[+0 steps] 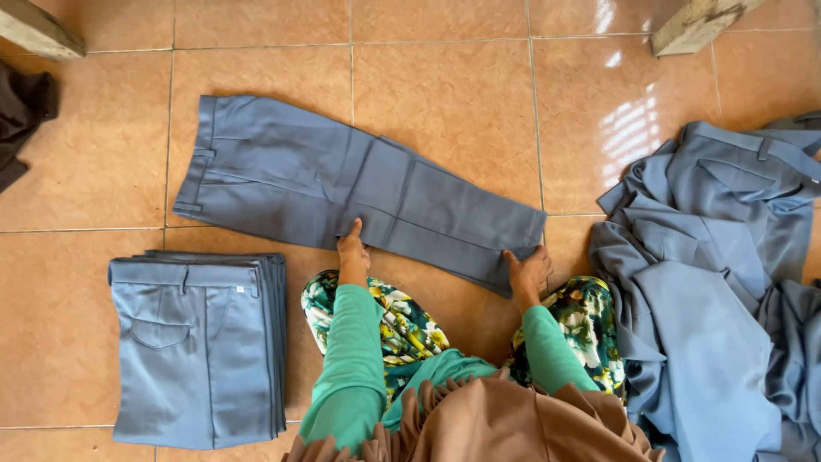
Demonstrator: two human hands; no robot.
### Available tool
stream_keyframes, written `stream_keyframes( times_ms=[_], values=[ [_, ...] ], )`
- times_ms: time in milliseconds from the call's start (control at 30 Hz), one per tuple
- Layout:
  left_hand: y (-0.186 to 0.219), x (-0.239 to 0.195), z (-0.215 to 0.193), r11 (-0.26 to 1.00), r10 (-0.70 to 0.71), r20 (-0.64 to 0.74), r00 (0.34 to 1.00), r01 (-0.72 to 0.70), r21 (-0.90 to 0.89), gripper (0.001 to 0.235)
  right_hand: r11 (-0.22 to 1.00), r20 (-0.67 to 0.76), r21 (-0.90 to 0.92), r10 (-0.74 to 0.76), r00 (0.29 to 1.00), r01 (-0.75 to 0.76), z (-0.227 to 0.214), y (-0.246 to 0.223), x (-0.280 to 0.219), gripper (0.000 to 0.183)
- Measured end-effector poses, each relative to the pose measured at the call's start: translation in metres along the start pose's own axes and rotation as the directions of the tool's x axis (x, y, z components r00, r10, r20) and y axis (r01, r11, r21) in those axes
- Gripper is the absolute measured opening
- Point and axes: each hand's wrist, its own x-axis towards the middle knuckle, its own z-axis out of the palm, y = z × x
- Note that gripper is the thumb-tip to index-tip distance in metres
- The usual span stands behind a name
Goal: The person sits on a tiled floor and folds multiple pairs of grey trousers by hand. Each pair is laid flat, legs aligned, then folded in half and again into a compact rectangle before being stacked with the others.
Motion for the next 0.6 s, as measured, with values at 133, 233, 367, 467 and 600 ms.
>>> stream_keyframes(
  times_ms=[133,233,367,467,600],
  values=[
    [0.011,-0.026,0.007,0.999,-0.01,-0.007,1.0,0.01,0.034,0.1,0.997,0.075,-0.071,0.009,0.997,-0.004,0.025,0.012,0.039,0.068],
    [0.012,-0.026,0.008,0.997,0.004,0.0,1.0,-0.004,0.078,0.103,0.996,0.081,-0.071,-0.046,0.996,0.052,0.009,-0.018,0.021,0.057],
    [-0.019,0.007,0.0,0.987,0.034,-0.003,0.999,-0.033,0.155,0.102,0.65,0.155,0.75,0.011,0.988,-0.125,-0.075,-0.046,-0.016,0.072],
    [-0.053,0.002,0.008,0.957,0.007,0.029,1.0,-0.015,0.289,0.099,0.479,0.161,0.868,-0.023,0.987,-0.131,-0.114,0.017,0.035,0.082],
    [-0.102,-0.064,0.038,0.821,-0.163,0.136,0.977,0.058,0.568,0.092,0.373,0.24,0.899,0.022,0.971,-0.23,-0.142,0.125,0.108,0.074]
  ],
)
